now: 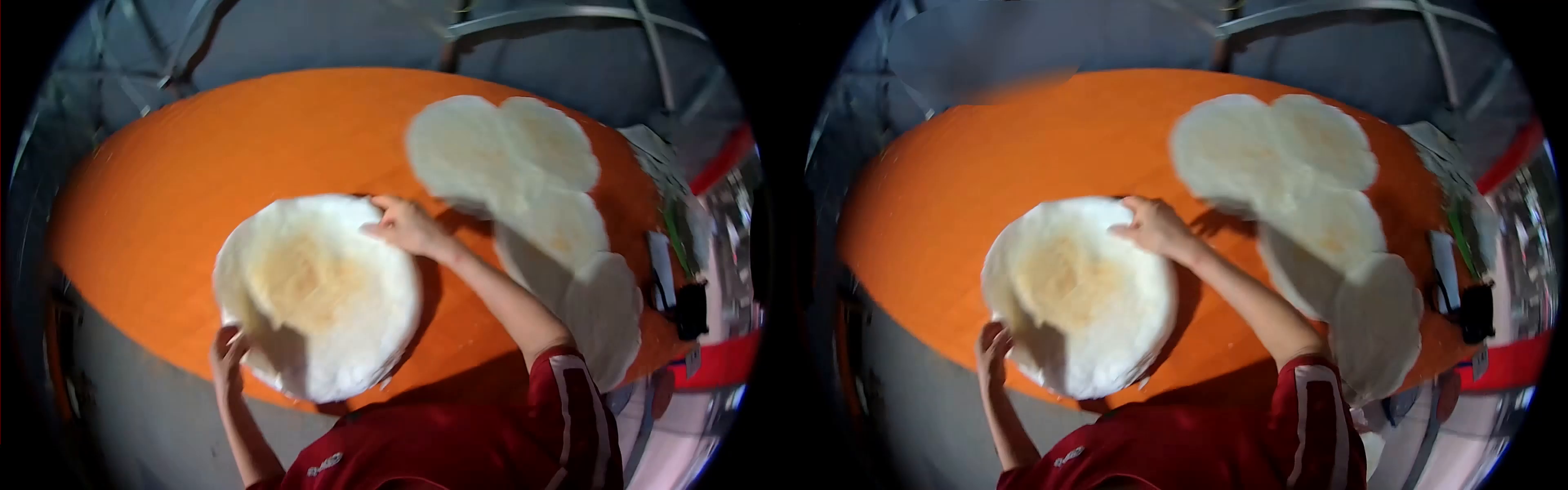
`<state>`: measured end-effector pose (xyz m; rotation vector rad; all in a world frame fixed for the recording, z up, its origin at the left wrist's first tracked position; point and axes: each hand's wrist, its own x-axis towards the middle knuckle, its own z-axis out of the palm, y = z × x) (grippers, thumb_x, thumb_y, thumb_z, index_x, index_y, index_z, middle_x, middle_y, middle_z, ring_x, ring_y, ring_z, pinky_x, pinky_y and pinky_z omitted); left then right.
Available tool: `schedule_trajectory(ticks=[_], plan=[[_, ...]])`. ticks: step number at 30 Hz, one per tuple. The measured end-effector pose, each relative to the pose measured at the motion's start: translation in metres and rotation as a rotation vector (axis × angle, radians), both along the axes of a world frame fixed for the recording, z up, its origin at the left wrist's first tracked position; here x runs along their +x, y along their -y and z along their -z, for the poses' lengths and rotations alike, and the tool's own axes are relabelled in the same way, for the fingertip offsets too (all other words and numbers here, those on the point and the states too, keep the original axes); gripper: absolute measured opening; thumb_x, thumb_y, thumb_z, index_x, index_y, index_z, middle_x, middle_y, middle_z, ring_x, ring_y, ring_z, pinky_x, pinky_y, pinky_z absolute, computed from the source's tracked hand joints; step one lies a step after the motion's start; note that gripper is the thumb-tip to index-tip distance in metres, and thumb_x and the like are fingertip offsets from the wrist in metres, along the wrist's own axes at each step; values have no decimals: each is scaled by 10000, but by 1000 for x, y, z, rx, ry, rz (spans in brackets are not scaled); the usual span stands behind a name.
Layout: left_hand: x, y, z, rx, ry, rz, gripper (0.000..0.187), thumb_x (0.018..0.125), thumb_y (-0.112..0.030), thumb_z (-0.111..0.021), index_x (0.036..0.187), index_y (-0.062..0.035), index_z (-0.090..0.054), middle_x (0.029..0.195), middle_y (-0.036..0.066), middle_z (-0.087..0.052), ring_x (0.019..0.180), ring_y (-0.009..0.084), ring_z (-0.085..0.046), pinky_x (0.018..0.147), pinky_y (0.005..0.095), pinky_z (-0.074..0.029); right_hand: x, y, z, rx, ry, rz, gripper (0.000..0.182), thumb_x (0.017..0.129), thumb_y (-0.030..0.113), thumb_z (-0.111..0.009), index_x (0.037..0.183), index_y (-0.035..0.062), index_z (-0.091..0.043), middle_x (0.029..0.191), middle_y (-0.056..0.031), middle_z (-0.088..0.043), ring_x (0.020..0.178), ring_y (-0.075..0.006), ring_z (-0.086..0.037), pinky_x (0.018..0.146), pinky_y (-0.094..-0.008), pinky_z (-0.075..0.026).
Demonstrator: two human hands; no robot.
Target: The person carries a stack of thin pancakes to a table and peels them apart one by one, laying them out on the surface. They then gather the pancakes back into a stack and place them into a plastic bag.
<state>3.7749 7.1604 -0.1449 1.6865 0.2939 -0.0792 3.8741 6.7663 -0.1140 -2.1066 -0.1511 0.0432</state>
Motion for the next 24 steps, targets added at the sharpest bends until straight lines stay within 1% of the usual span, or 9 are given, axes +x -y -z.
schedule_trajectory(ticks=[2,4,8,12,13,17,20,22,24], plan=[[-4,1,-4,-132,-24,46,310,765,-100,-617,1038,10,-522,938,87,-568,846,164,-567,723,280,-483,-18,-87,-7,-60,-178,-266,930,647,560,-678,1241,-72,-342,949,-184,-587,844,-247,-591,751,-342,-459],[-4,0,-11,-239,-59,-11,349,741,-35,-629,1058,6,-491,949,109,-561,834,170,-571,702,272,-485,-33,-157,10,-62,-128,-345,1100,548,656,-680,1276,-65,-278,965,-185,-571,874,-281,-578,770,-358,-456],[4,-8,1,-322,-18,55,443,714,21,-650,1096,-13,-429,979,106,-566,797,162,-585,654,264,-484,-45,-226,30,70,-178,-279,1149,491,577,-768,1274,-89,-256,920,-185,-555,840,-266,-574,752,-339,-464],[5,-17,10,-491,-2,165,469,699,43,-623,1118,-11,-420,1005,114,-579,793,141,-589,612,219,-467,-40,-236,41,225,-357,-300,939,594,386,-795,1241,-100,-320,750,-109,-580,649,-142,-577,593,-235,-467],[3,-15,14,-547,23,159,434,703,43,-607,1100,-15,-442,959,93,-587,782,131,-585,615,215,-466,-44,-235,40,278,-310,-346,721,680,313,-748,1177,-79,-404,692,-57,-567,615,-92,-557,541,-205,-448],[2,-7,1,-496,13,174,418,690,32,-649,1067,-18,-477,957,59,-570,803,105,-556,660,214,-458,-59,-234,43,595,-394,-276,432,766,304,-671,998,-19,-501,770,-69,-594,646,-88,-561,552,-222,-457],[-1,2,-1,-352,134,198,430,683,17,-664,1070,-25,-481,925,47,-571,769,94,-540,637,212,-449,-73,-233,5,533,-430,-148,491,746,379,-671,984,-21,-514,677,-75,-587,595,-127,-565,527,-267,-453],[-1,11,-2,-215,217,244,477,677,14,-666,1110,-31,-473,932,42,-563,755,84,-521,599,204,-430,-77,-242,18,283,-18,-96,504,766,403,-631,956,-51,-520,768,-98,-593,711,-170,-583,581,-300,-459],[-5,17,-10,-163,223,274,494,690,-13,-652,1146,-25,-462,982,55,-575,789,111,-534,641,228,-452,-70,-235,36,181,-239,-16,392,769,290,-604,932,-62,-549,813,-95,-595,751,-166,-570,620,-300,-458]])
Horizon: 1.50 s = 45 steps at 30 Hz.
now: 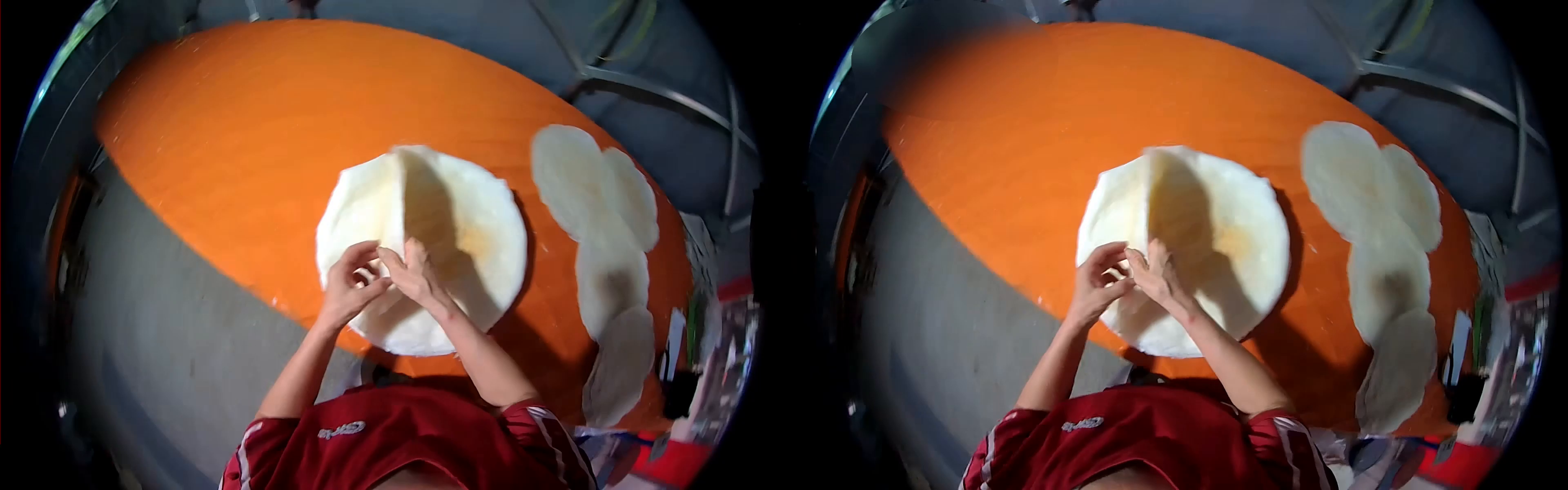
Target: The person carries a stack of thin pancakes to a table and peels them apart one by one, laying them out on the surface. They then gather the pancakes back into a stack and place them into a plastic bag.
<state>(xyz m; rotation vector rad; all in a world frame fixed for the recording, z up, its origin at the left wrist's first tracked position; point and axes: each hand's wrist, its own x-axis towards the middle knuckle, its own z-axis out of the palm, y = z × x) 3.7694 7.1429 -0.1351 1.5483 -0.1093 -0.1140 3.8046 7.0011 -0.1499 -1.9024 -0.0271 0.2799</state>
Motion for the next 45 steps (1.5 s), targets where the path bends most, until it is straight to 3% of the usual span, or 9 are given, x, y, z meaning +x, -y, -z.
schedule_trajectory(ticks=[2,7,12,16,20,23,27,36,45], plan=[[1,-6,-5,-169,-80,-57,495,711,-47,-623,1175,-24,-455,1059,86,-566,861,154,-538,710,270,-469,7,15,-12,742,-132,138,288,740,167,-558,917,-59,-574,817,-88,-597,725,-161,-561,612,-298,-456],[9,-60,42,188,41,-350,441,735,-104,-622,1145,0,-496,1122,94,-528,951,184,-501,799,311,-416,45,179,-138,822,-12,193,321,706,78,-627,1001,-37,-572,903,-93,-621,789,-183,-606,738,-313,-495],[14,-87,80,452,78,-509,490,777,-110,-620,1215,0,-428,1247,114,-443,1086,226,-423,919,327,-333,-27,384,-241,194,844,515,241,703,145,-643,926,65,-599,863,-50,-606,778,-162,-603,678,-283,-497],[27,-84,101,497,-113,-603,474,791,-209,-647,1138,52,-457,1148,170,-486,1006,202,-480,847,286,-391,-94,542,-263,252,498,803,215,782,106,-572,963,-9,-570,878,-98,-607,763,-174,-609,691,-281,-500],[28,-58,68,318,-336,-351,250,775,-197,-657,790,-22,-479,751,37,-520,719,99,-487,660,224,-395,-165,686,-137,207,497,977,236,766,130,-546,945,-20,-574,878,-116,-617,715,-231,-611,623,-347,-495],[35,-75,71,340,-354,-256,221,771,-172,-644,780,-19,-485,736,24,-523,702,94,-486,643,225,-397,-180,710,-37,-950,113,1373,191,730,160,-564,817,-7,-598,760,-100,-613,593,-203,-592,503,-325,-469],[34,-70,47,473,-183,-222,221,770,-139,-607,898,23,-529,810,42,-556,739,115,-505,665,243,-409,-119,596,-36,-233,-5,1218,165,683,56,-591,837,0,-610,621,-67,-576,509,-140,-557,417,-271,-425],[30,-51,22,177,-117,-81,270,764,-107,-598,989,34,-551,895,78,-587,765,139,-544,704,259,-437,23,171,-53,-297,94,-119,703,650,343,-732,1173,-38,-457,801,-127,-625,757,-219,-603,698,-304,-463],[55,-84,21,-340,-434,51,643,680,21,-681,1230,-16,-348,801,58,-547,644,149,-562,496,234,-423,19,-42,-16,-320,159,-232,1081,495,304,-811,1337,13,-199,1052,-191,-508,964,-266,-529,854,-357,-422]])
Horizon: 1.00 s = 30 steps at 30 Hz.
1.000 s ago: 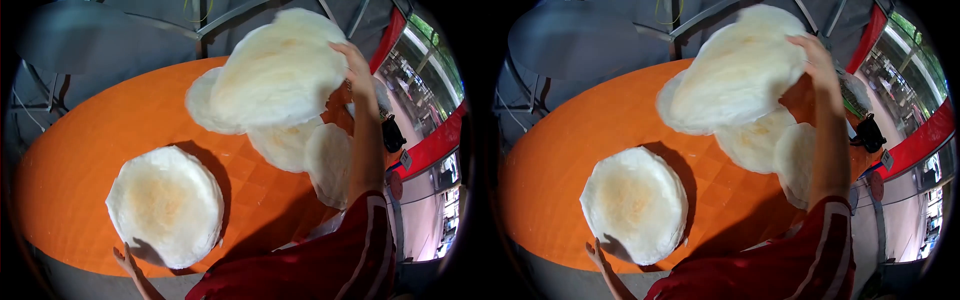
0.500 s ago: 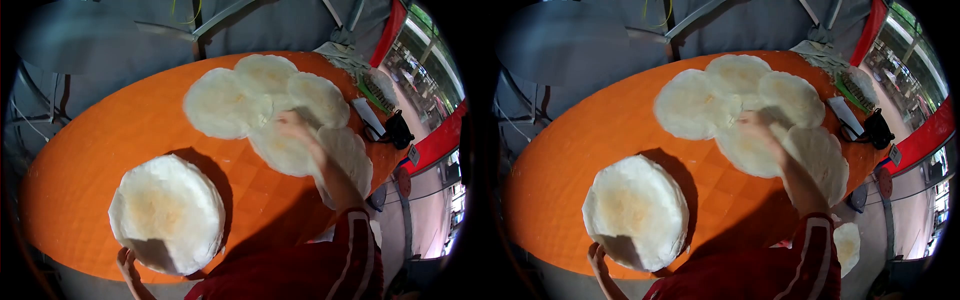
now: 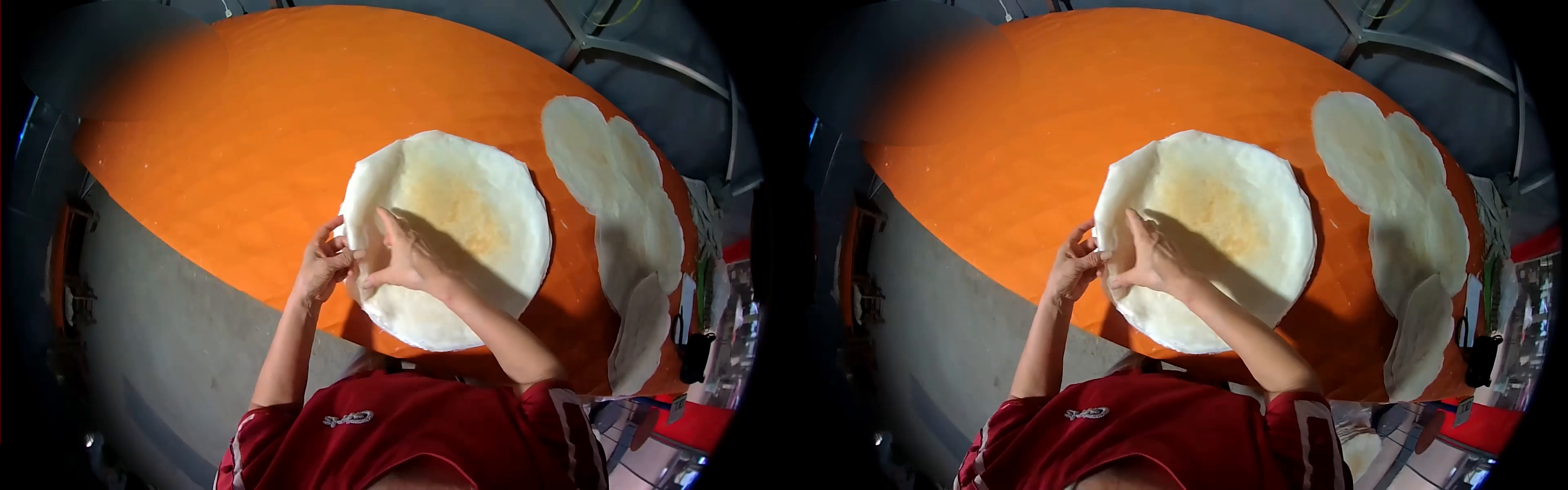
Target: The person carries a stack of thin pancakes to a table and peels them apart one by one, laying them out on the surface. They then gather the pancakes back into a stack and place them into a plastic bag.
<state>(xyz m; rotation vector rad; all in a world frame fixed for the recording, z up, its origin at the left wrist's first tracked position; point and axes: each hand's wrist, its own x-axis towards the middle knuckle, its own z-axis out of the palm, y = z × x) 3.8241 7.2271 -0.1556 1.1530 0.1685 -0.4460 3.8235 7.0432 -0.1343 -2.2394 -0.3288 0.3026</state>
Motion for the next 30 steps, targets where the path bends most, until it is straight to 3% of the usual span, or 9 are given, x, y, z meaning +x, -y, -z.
schedule_trajectory(ticks=[3,8,10,21,22,25,27,29,30], plan=[[8,-3,6,3,94,146,632,666,20,-704,1215,-44,-396,871,52,-536,725,155,-561,591,255,-461,-5,5,-15,247,-367,-13,1041,540,250,-799,1343,13,-182,1109,-182,-465,934,-222,-526,787,-315,-461],[14,14,11,-12,281,397,620,646,1,-737,1178,-124,-444,1194,58,-410,1031,200,-486,845,313,-447,-12,13,-1,479,-147,323,1203,491,358,-852,1356,5,-94,1140,-191,-447,936,-229,-537,760,-337,-479],[15,22,14,161,522,455,620,642,34,-722,1165,-127,-431,1266,37,-337,1040,201,-475,862,325,-434,-5,13,19,680,-85,432,1076,518,313,-848,1305,-20,-195,1080,-163,-508,923,-215,-557,741,-322,-490],[20,24,-10,25,293,351,620,644,61,-621,1177,-45,-323,1037,118,-521,954,209,-526,762,328,-476,-8,14,20,1145,-442,616,480,730,175,-704,1109,18,-454,979,-66,-583,819,-139,-592,660,-292,-530],[20,27,-10,58,323,323,602,662,59,-608,1180,-34,-317,1033,121,-523,944,206,-533,746,321,-481,-7,10,24,1140,-372,613,386,764,176,-661,1079,24,-496,902,-72,-602,781,-141,-597,655,-301,-516],[24,34,-7,139,362,245,571,709,56,-569,1207,-12,-296,1071,128,-508,960,194,-531,759,306,-473,-1,-10,23,392,49,674,297,801,202,-595,1027,24,-523,806,-126,-614,740,-221,-613,639,-358,-491],[29,39,3,175,326,228,583,734,58,-545,1247,-9,-277,1161,128,-468,1034,184,-500,850,304,-440,3,-26,8,38,75,640,250,829,233,-512,903,-4,-540,766,-205,-602,763,-377,-586,668,-432,-446],[29,43,6,209,303,36,397,793,24,-520,1170,34,-393,1044,121,-546,903,161,-559,770,274,-476,12,-25,11,-6,73,606,256,832,219,-518,910,-22,-556,723,-185,-598,714,-329,-599,662,-413,-448],[33,38,11,195,246,-3,358,801,15,-520,1146,40,-426,1013,118,-563,873,159,-570,753,276,-484,15,-18,23,254,10,654,265,832,228,-544,920,-21,-570,757,-141,-612,693,-256,-595,635,-367,-450]])
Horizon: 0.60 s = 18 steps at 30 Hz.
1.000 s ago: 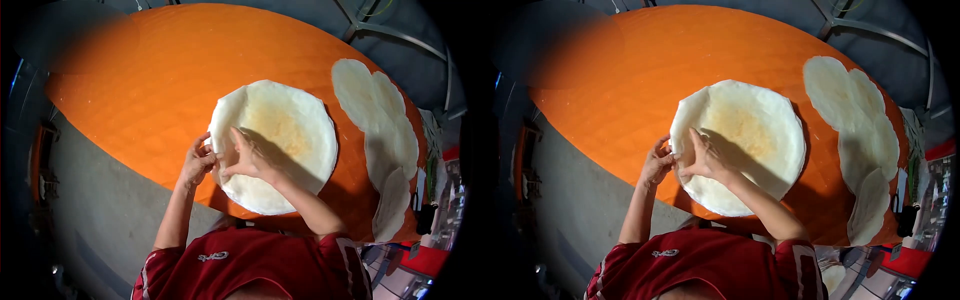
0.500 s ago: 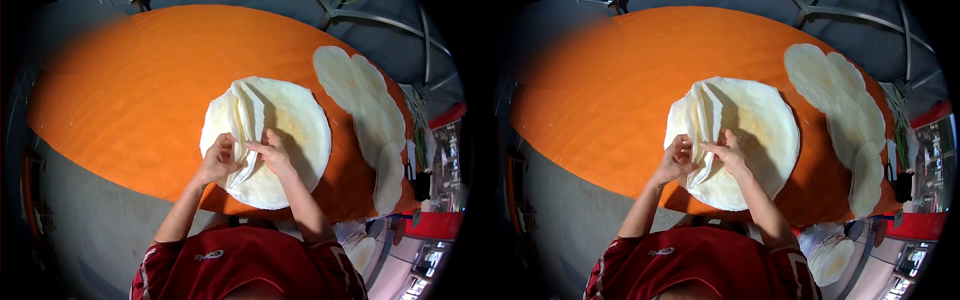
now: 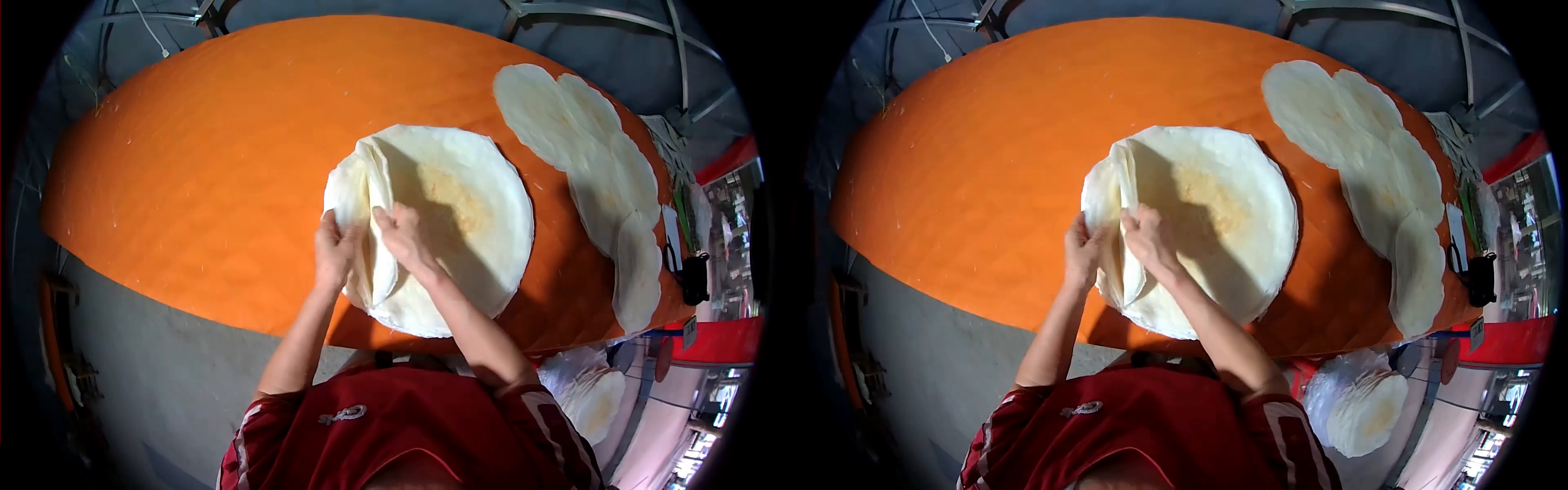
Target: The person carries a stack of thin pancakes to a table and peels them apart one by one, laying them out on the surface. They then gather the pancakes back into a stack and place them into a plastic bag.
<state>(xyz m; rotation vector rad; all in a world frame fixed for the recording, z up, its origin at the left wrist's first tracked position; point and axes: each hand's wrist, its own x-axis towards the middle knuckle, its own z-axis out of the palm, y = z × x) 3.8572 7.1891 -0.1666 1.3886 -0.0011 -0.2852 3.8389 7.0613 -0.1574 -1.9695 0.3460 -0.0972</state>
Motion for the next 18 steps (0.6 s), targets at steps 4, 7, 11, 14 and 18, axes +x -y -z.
schedule_trajectory(ticks=[4,7,11,14,18], plan=[[8,-14,-4,-330,-274,7,223,809,-10,-532,1027,36,-525,919,118,-613,758,170,-605,687,292,-508,-12,60,-41,866,23,21,285,822,235,-609,946,-21,-590,858,-80,-622,715,-131,-600,648,-276,-502],[4,-7,-15,-355,-230,62,234,800,-21,-571,1025,28,-526,938,117,-616,792,166,-606,715,294,-512,-18,74,-51,893,-9,1,303,822,257,-613,954,-15,-588,862,-80,-621,727,-128,-601,659,-266,-504],[2,16,-31,-215,23,141,353,721,-44,-697,1019,21,-520,920,88,-615,802,136,-596,711,262,-501,-8,54,-20,867,-80,-6,383,827,316,-601,1020,-11,-558,940,-83,-600,816,-135,-583,717,-260,-488],[5,24,-47,-101,-23,188,407,659,-14,-743,991,34,-513,916,101,-611,821,159,-597,713,273,-508,-8,38,-28,878,-35,47,529,807,487,-556,1020,2,-566,961,-77,-575,905,-117,-526,755,-266,-448],[7,23,-45,-96,-15,214,449,650,-36,-757,1012,34,-500,940,113,-606,840,173,-599,729,290,-513,-8,37,-30,976,1,70,551,814,518,-520,1035,16,-561,993,-93,-562,933,-125,-517,757,-281,-454]])
